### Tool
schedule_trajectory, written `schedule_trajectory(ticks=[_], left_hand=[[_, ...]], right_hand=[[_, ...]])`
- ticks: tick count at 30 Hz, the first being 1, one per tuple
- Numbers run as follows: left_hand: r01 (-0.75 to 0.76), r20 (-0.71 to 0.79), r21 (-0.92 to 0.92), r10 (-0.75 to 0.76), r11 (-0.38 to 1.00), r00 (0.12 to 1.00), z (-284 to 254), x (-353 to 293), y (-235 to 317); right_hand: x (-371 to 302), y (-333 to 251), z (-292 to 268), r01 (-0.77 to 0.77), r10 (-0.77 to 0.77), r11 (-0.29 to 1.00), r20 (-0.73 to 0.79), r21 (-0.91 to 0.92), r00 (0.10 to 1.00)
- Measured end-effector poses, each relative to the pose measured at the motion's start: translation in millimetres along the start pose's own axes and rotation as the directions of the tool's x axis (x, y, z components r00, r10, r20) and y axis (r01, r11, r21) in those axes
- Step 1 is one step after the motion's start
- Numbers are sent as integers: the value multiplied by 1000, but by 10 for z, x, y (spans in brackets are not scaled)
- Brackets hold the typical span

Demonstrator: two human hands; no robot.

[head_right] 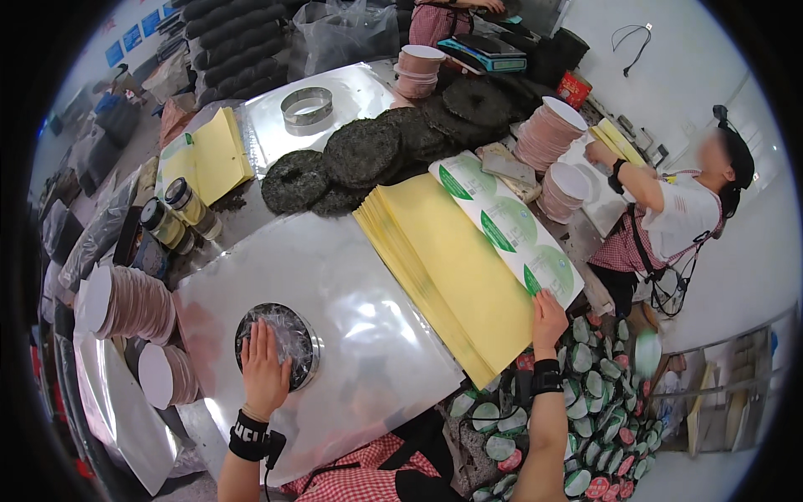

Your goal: Wrapping round compressed tea cakes in plastic and foil at a production table.

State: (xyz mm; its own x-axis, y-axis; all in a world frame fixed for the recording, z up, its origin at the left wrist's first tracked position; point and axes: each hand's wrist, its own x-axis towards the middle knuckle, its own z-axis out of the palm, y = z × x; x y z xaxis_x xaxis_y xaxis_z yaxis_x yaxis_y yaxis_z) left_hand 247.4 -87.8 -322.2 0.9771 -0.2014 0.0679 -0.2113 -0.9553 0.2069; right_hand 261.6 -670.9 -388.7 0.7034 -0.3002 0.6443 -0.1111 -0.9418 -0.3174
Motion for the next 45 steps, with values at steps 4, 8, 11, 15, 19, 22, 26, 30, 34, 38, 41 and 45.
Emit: schedule_trajectory(ticks=[4,8,11,15,19,22,26,30,34,38,41,45], left_hand=[[5,-9,1,-5,1000,1000,11,1,-8],[50,25,-13,-50,999,998,-108,-84,-39],[37,-63,-21,-38,999,997,-75,2,24],[52,-38,-41,-54,998,998,-56,-38,-60],[-18,10,-103,19,995,1000,121,-109,-186],[80,43,-721,-71,688,997,296,-159,-171],[98,67,-812,-75,576,995,334,-152,-193],[58,23,-887,-82,458,996,207,-119,-202],[71,-137,-875,-386,478,912,93,-466,-649],[519,228,-649,-508,557,831,13,-535,-514],[292,-141,-490,-405,821,903,-133,-465,-244],[138,-240,-320,-221,937,945,-330,-436,233]], right_hand=[[373,412,-38,-410,374,903,234,130,897],[1347,1121,-597,-500,704,587,-95,637,704],[1568,356,-758,-465,644,593,-40,657,764],[157,-2728,297,-140,-261,787,530,601,807],[-529,-3915,535,517,-931,349,226,782,287],[-413,-4154,394,582,-928,363,336,727,159],[-337,-4199,226,494,-817,553,554,670,163],[-496,-4515,702,-127,-845,371,391,920,364],[-668,-4586,713,332,-907,414,354,847,228],[-752,-4611,666,524,-900,414,420,744,116],[-797,-4593,704,536,-901,412,419,737,116],[-946,-4556,835,573,-923,383,318,725,215]])
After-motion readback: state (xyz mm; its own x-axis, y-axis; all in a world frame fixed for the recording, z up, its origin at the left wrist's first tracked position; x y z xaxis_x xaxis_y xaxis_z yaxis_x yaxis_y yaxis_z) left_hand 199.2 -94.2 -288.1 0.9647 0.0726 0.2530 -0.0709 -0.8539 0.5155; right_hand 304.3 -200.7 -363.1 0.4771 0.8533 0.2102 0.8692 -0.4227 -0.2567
